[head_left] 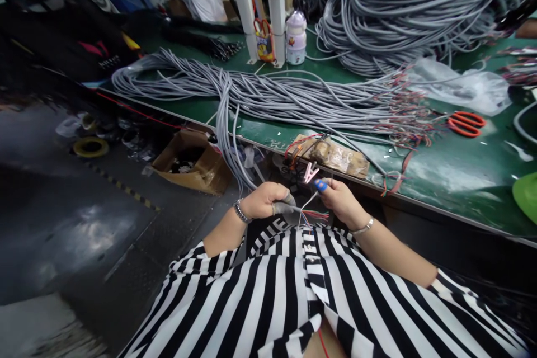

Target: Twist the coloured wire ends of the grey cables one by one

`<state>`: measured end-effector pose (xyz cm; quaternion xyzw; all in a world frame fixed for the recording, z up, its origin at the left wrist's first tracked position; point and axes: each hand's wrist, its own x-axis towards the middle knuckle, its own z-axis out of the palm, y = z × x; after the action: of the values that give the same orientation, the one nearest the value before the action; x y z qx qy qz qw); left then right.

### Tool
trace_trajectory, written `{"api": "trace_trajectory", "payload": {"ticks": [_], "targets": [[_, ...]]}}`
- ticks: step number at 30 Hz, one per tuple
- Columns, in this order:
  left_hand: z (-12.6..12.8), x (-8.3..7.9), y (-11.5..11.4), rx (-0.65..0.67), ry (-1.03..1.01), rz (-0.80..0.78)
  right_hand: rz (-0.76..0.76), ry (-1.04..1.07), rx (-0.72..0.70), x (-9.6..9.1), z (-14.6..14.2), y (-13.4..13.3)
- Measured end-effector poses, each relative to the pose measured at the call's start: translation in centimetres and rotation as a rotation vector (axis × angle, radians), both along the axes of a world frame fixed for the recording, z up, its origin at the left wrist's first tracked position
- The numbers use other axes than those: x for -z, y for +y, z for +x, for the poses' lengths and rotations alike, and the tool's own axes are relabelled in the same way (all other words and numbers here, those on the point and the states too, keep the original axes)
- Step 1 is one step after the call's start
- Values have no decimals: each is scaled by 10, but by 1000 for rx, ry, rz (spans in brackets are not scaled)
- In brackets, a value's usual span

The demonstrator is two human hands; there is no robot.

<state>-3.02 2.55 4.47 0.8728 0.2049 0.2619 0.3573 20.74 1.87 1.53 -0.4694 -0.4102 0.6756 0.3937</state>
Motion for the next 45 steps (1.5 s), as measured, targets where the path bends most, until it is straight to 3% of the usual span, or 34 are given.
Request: {"api": "trace_trajectory", "payload": {"ticks": [3, 8, 11, 16, 18, 21, 24, 35, 45], "targets": [[0, 1, 3, -59, -112, 9, -80, 107, 125, 7, 3, 10], [3, 6, 9, -246, -292, -16, -121, 224, -79, 10, -4, 22], [6, 12, 16, -287, -313, -108, -60, 243, -107, 10, -13, 26], [10, 26, 27, -307, -294, -299, 176, 67, 88, 17, -20, 27], [11, 31, 30, -317, -286, -342, 155, 98, 77, 19, -22, 28], [14, 36, 33, -314, -273, -372, 4, 239, 20, 18, -26, 32], [16, 38, 34, -287, -253, -378, -74, 328, 70, 13, -29, 34], [20, 37, 37, -202, -159, -399, -41, 375, 125, 12, -33, 34], [15, 28, 32, -139, -118, -430, -149, 340, 25, 24, -26, 26]]}}
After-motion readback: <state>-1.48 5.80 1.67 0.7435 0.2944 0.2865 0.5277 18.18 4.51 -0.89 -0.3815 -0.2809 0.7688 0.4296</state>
